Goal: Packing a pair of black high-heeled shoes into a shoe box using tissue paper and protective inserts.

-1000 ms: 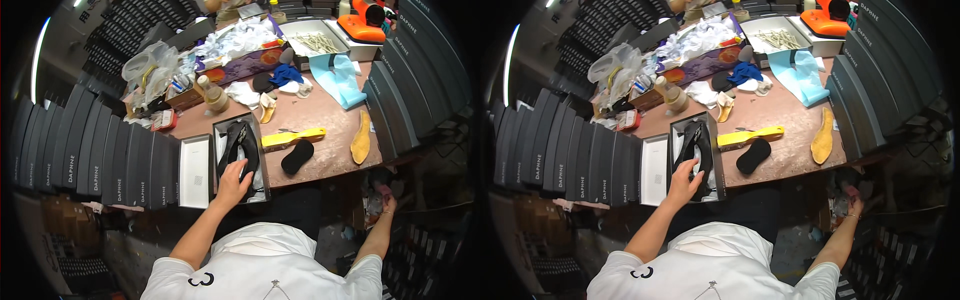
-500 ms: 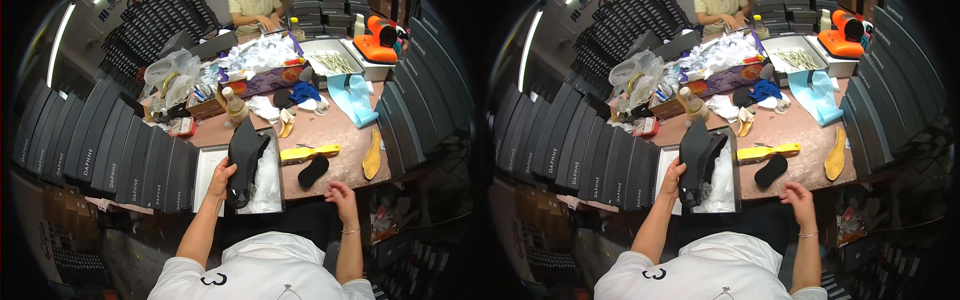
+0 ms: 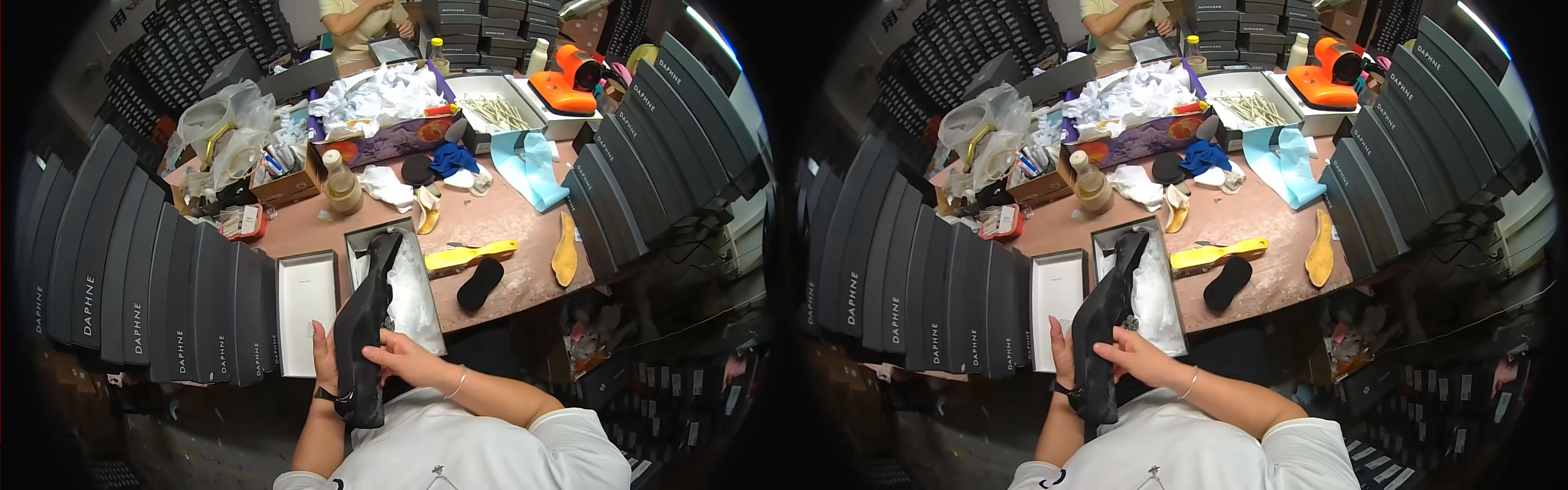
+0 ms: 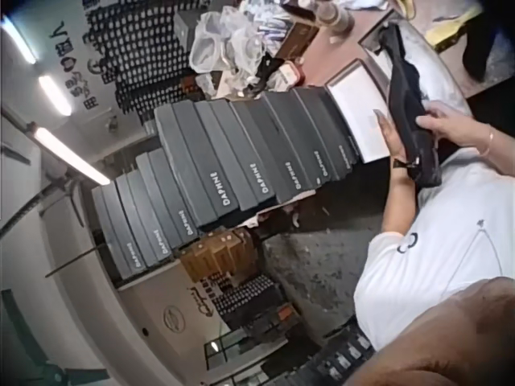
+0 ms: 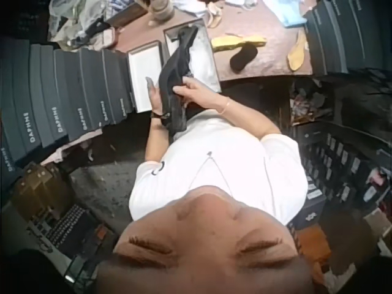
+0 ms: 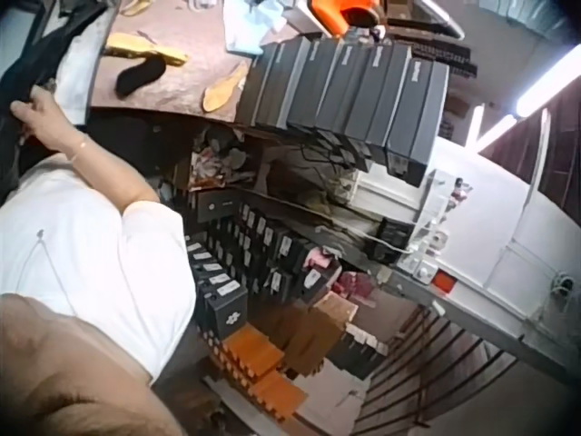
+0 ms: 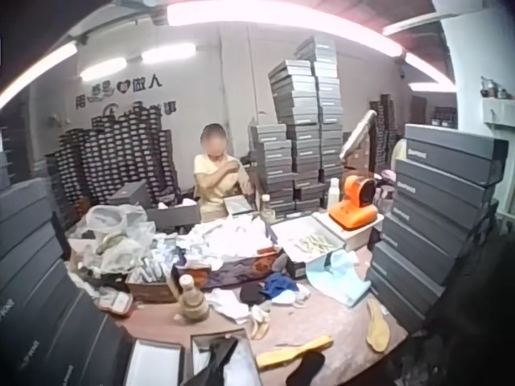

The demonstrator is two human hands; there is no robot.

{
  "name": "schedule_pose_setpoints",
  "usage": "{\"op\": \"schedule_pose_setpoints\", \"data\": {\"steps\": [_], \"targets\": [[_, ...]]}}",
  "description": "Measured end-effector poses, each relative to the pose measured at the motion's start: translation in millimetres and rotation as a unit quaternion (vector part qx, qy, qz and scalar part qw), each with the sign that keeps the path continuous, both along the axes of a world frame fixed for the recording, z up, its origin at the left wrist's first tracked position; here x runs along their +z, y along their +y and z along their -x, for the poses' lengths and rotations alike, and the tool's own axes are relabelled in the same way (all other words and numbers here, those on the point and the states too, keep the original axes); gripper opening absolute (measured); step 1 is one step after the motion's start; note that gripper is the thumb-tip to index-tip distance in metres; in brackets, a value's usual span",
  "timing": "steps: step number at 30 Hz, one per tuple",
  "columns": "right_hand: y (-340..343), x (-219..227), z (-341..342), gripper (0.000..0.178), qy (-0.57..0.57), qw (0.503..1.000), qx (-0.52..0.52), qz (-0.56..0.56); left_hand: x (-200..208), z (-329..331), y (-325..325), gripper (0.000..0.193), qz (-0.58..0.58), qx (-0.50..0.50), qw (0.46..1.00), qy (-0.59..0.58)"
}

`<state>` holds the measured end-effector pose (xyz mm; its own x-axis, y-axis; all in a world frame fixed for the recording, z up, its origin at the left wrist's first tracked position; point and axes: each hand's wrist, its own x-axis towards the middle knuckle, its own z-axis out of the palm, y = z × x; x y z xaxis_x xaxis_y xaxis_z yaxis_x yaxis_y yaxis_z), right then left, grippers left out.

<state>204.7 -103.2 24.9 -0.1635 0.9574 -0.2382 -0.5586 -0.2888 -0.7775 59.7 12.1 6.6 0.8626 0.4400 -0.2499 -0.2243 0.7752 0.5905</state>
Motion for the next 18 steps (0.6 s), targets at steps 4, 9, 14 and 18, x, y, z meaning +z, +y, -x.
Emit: {"op": "schedule_pose_setpoints", "data": {"steps": [4, 9, 14, 18], "targets": [[-18.8, -1.8, -23.5, 0.031, -0.013, 0.994, 0.107, -0.016, 3.4, -21.9, -23.3, 0.104, 0.137, -0.014, 0.99, -0.019], [-39.4, -6.2, -35.2, 0.041, -0.073, 0.988, 0.132, 0.033, -17.4, -53.8, -32.6, 0.099, 0.257, 0.003, 0.948, -0.189], [-54.2, -25.1, -148.4, 0.043, -0.79, 0.6, -0.017, -0.124, -13.7, -43.3, -19.9, 0.097, 0.391, -0.011, 0.872, -0.295], [-58.8, -76.1, -203.0, 0.044, -0.86, 0.454, 0.112, -0.205, -30.7, -50.6, 2.2, 0.091, 0.339, -0.024, 0.897, -0.282]]}}
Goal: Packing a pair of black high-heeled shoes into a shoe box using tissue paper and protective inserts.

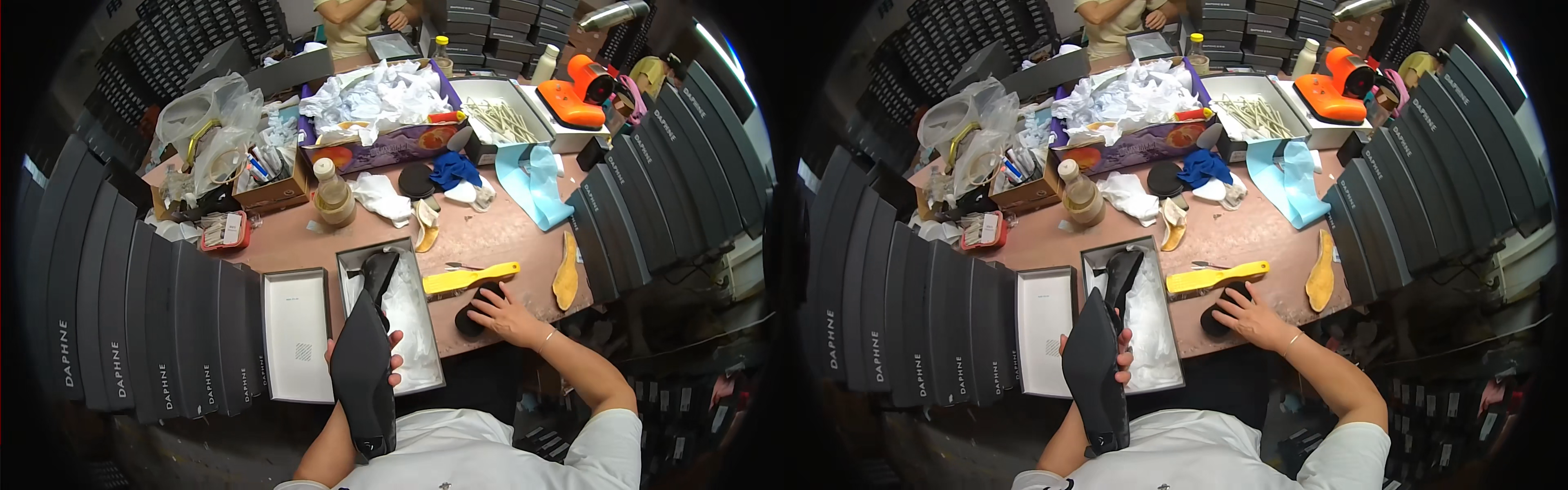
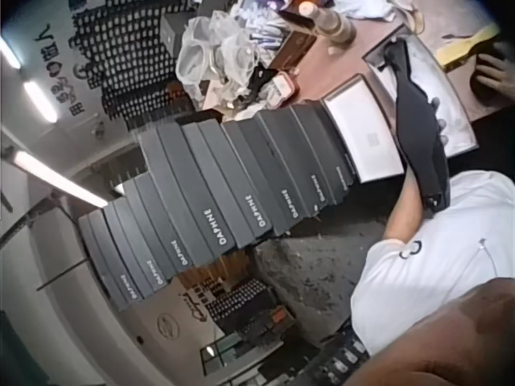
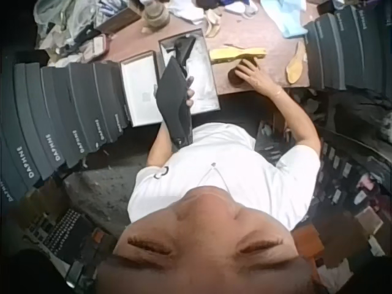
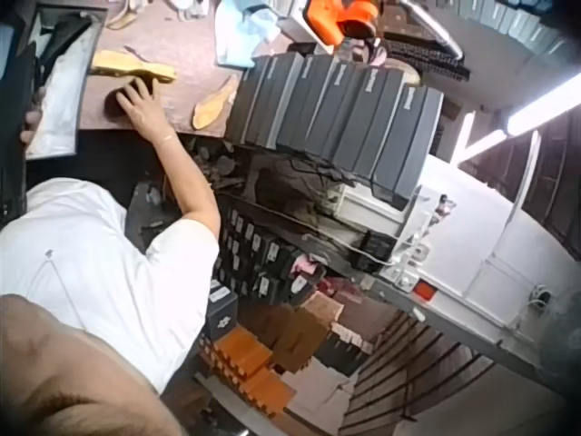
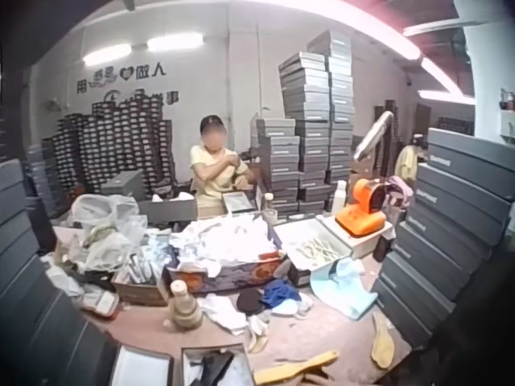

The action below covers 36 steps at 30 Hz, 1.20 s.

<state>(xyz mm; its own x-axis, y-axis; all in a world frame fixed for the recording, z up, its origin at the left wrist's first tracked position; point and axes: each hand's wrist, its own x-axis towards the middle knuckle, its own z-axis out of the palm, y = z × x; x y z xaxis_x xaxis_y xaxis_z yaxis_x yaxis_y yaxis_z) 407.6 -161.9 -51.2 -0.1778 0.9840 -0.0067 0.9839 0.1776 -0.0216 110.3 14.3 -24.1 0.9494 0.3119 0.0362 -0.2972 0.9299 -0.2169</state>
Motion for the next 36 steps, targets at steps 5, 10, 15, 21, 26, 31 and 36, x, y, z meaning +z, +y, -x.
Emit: {"op": "schedule_pose_setpoints", "data": {"steps": [5, 10, 15, 21, 26, 31, 36], "targets": [[11.3, -2.1, -9.6, 0.037, 0.06, 0.994, 0.036, 0.084, -4.3, -9.0, 59.8, 0.086, -0.014, 0.007, 0.999, 0.032], [63.3, 24.5, -28.5, 0.051, 0.314, 0.941, -0.121, -0.025, -8.5, -24.2, 107.8, 0.083, -0.014, 0.0, 0.998, 0.058], [244.8, 26.6, -88.7, 0.044, 0.154, 0.938, -0.179, -0.254, 17.3, -53.8, 114.9, 0.079, -0.058, -0.058, 0.981, 0.176], [276.4, 12.4, -82.1, 0.021, 0.132, 0.948, -0.193, -0.217, 36.6, -37.0, 99.0, 0.077, -0.208, -0.069, 0.944, 0.249], [145.2, 116.8, 116.2, 0.027, 0.465, 0.878, 0.066, -0.093, 32.3, 12.2, 58.0, 0.073, -0.25, -0.018, 0.923, 0.292], [124.5, 78.9, 178.5, 0.009, 0.382, 0.881, -0.057, -0.275, 6.3, 48.7, -13.3, 0.066, -0.303, 0.035, 0.907, 0.291], [75.7, 107.9, 222.1, 0.021, 0.377, 0.891, 0.071, -0.241, 25.2, 58.6, -31.4, 0.065, -0.323, 0.049, 0.874, 0.36]]}}
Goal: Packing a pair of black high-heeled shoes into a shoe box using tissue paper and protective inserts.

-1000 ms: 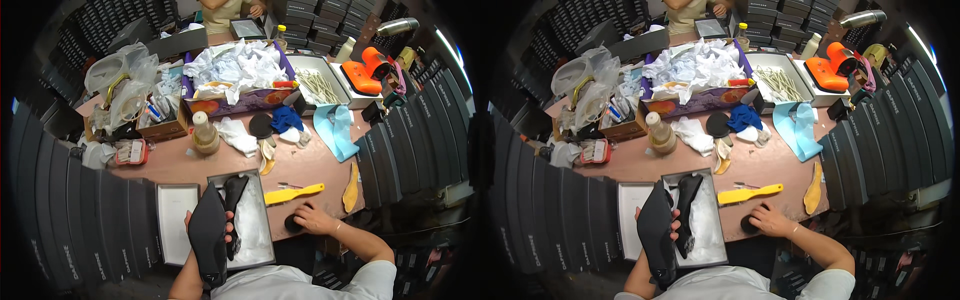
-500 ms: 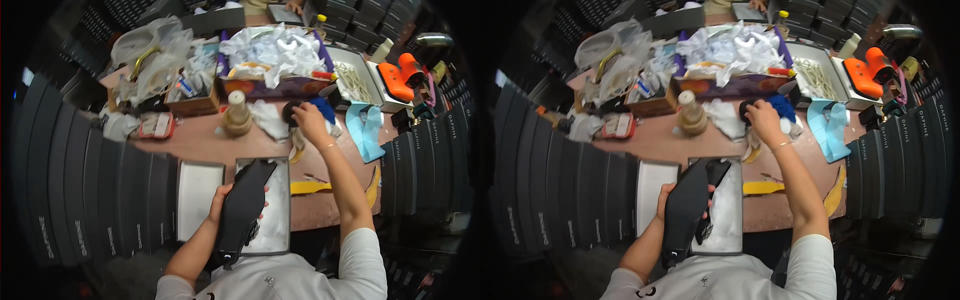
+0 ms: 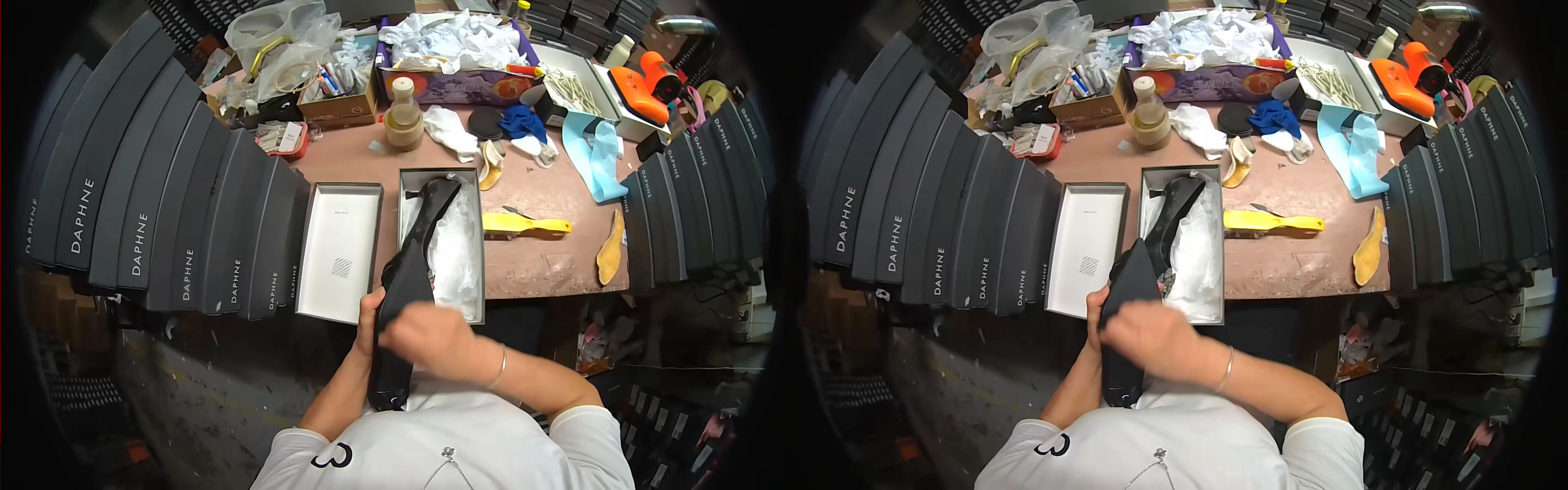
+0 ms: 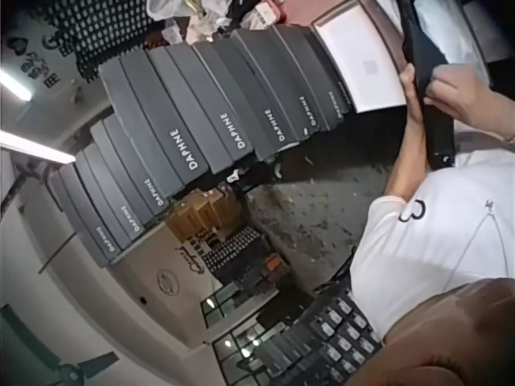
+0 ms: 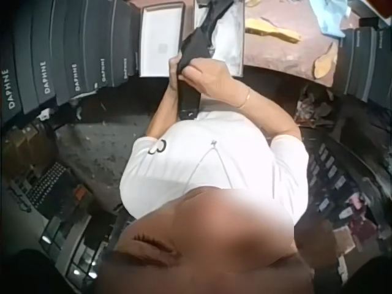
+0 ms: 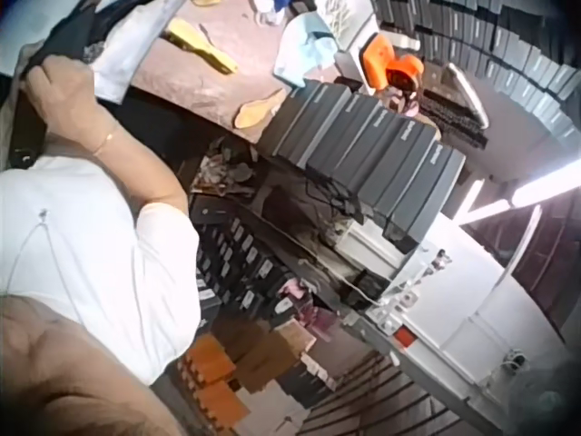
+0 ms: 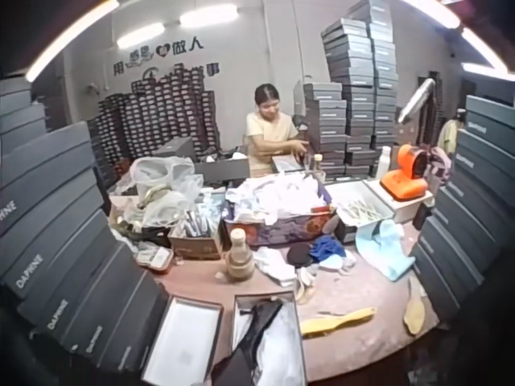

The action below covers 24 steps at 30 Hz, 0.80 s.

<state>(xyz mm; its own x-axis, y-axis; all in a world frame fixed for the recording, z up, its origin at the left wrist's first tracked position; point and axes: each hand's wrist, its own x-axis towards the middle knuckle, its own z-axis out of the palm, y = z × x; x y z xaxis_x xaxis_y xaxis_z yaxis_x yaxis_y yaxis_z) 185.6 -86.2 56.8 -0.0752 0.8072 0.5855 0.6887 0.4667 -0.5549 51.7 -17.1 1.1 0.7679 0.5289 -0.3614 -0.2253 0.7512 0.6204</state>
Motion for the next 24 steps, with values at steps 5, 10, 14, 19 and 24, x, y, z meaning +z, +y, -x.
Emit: {"op": "schedule_pose_setpoints", "data": {"steps": [5, 10, 14, 19, 24], "targets": [[27.2, -2.0, -5.6, 0.007, -0.02, 0.998, -0.059, 0.003, -9.5, 3.0, 4.4, 0.083, 0.0, 0.001, 0.999, -0.046], [17.5, -2.5, -8.1, 0.008, -0.042, 0.995, -0.037, 0.08, -29.5, 7.8, 9.7, 0.083, 0.035, -0.051, 0.994, -0.092], [3.8, -1.7, 6.8, 0.009, -0.098, 0.986, 0.026, 0.13, -21.7, 3.6, 7.4, 0.083, 0.03, -0.005, 0.997, -0.067], [62.4, -48.4, -69.5, 0.01, 0.092, 0.976, -0.161, 0.116, -3.2, -6.2, -1.3, 0.081, 0.045, 0.014, 0.998, -0.048], [35.0, -37.9, -77.4, 0.01, 0.291, 0.927, -0.174, 0.16, -0.7, -3.6, 35.7, 0.073, 0.038, 0.081, 0.995, -0.051]]}}
